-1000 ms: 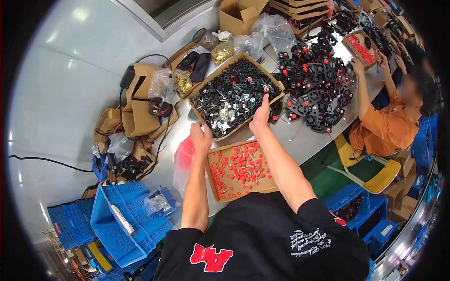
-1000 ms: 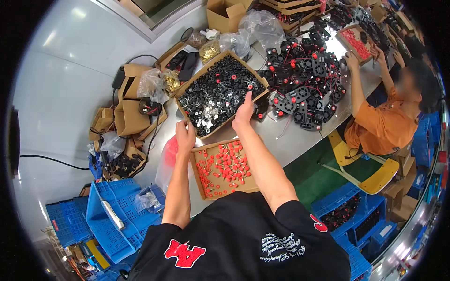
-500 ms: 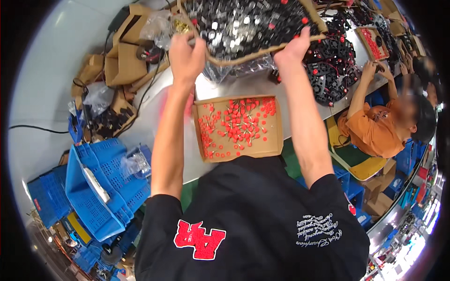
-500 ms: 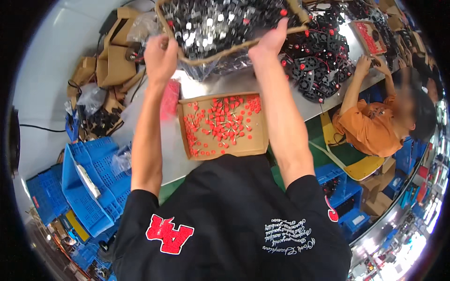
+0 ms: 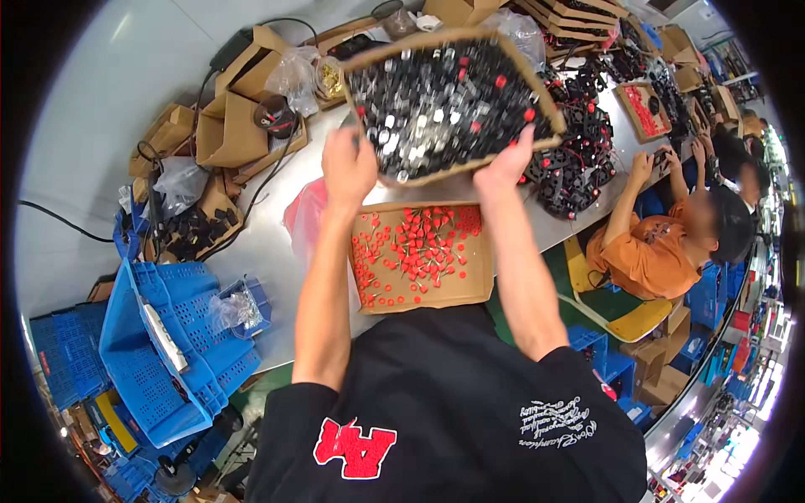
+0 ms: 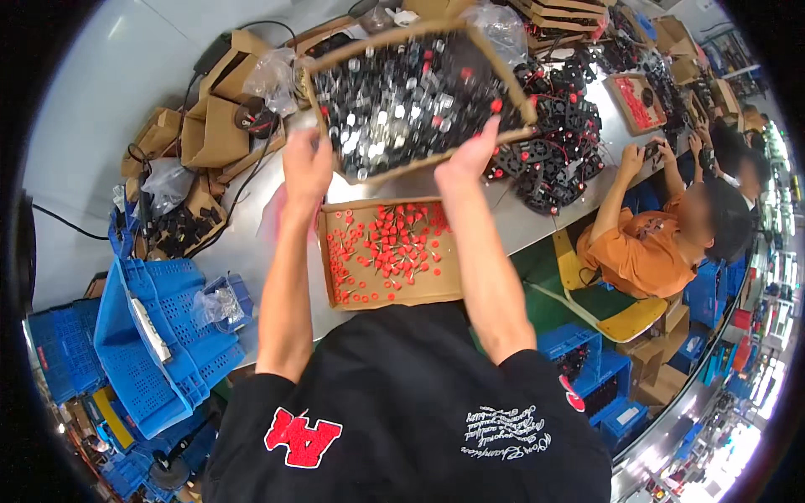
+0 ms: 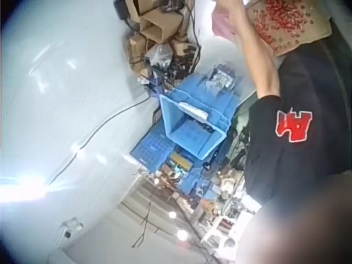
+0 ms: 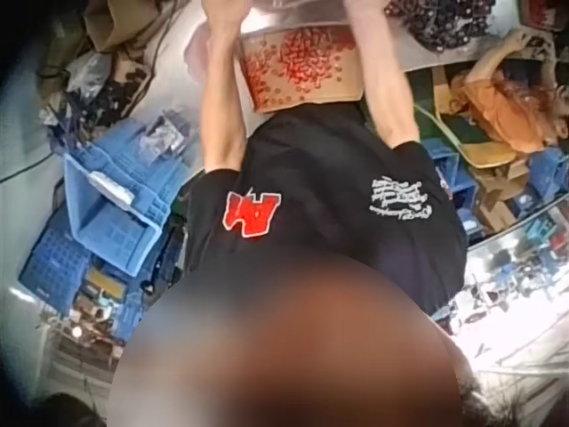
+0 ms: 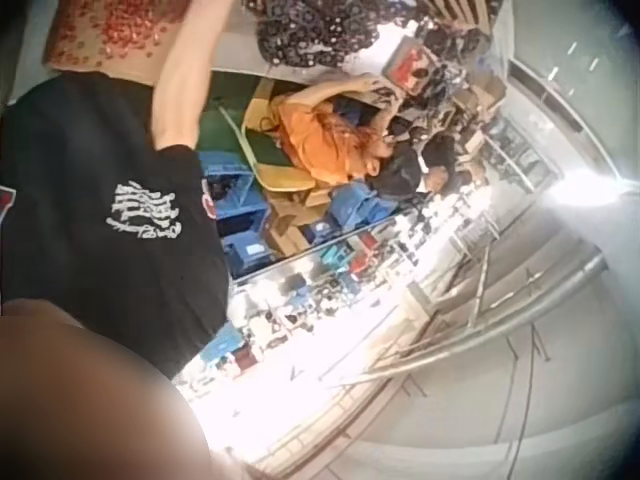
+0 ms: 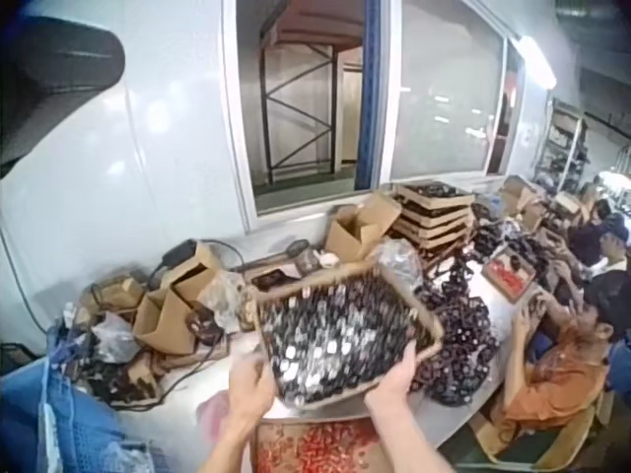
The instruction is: Assembling and packaging small red and black industrial components at a factory workstation.
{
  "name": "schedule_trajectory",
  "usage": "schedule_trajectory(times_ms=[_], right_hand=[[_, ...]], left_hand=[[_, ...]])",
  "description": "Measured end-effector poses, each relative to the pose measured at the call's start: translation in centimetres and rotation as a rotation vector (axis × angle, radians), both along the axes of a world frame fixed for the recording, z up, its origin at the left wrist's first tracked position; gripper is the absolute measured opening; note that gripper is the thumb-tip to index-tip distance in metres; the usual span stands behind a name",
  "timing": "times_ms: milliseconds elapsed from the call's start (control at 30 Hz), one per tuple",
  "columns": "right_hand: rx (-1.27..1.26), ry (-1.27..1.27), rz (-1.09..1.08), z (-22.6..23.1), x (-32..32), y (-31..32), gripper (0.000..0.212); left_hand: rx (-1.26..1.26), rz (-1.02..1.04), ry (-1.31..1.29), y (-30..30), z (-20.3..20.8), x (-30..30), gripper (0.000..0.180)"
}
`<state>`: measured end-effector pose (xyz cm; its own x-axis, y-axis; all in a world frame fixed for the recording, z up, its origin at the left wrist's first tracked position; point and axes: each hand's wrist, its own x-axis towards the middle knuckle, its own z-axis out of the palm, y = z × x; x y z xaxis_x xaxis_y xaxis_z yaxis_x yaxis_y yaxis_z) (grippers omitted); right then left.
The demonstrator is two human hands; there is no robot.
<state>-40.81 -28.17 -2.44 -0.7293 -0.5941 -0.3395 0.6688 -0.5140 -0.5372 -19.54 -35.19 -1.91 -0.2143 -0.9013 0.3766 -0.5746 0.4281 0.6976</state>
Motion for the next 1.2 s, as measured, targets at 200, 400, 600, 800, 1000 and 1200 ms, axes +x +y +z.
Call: schedule_trajectory(times_ms=[200,400,600,800,1000,1200], right_hand=[[0.045,-0.242,-0.019,-8.5,5.6,3.2,0.051],[0.484,0.028,0.235,-11.6,9.3,4.4,0.053],[0.541,-0.045,0.693,-9.7,6.8,8.4,0.052],[0.85,1.075,0.741,-7.7,1.2,11.1,0.023],[0.807,1.574,0.468,-9.0,0.0,6.7,0.025],[0.952,1.736,0.486,-9.4,0.1,4.3,0.017]], left_hand=[[0.125,0.142,-0.194,2.7,-6.9,3.3,0.019],[0.006,0.206,-0.293,2.6,-9.5,6.4,0.02],[0.071,0.187,-0.378,2.4,-11.1,7.3,0.014],[0.109,0.234,-0.42,3.6,-11.7,6.5,0.019],[0.236,0.308,-0.391,4.7,-9.9,5.2,0.026],[0.157,0.198,-0.382,7.7,-8.0,3.8,0.051]])
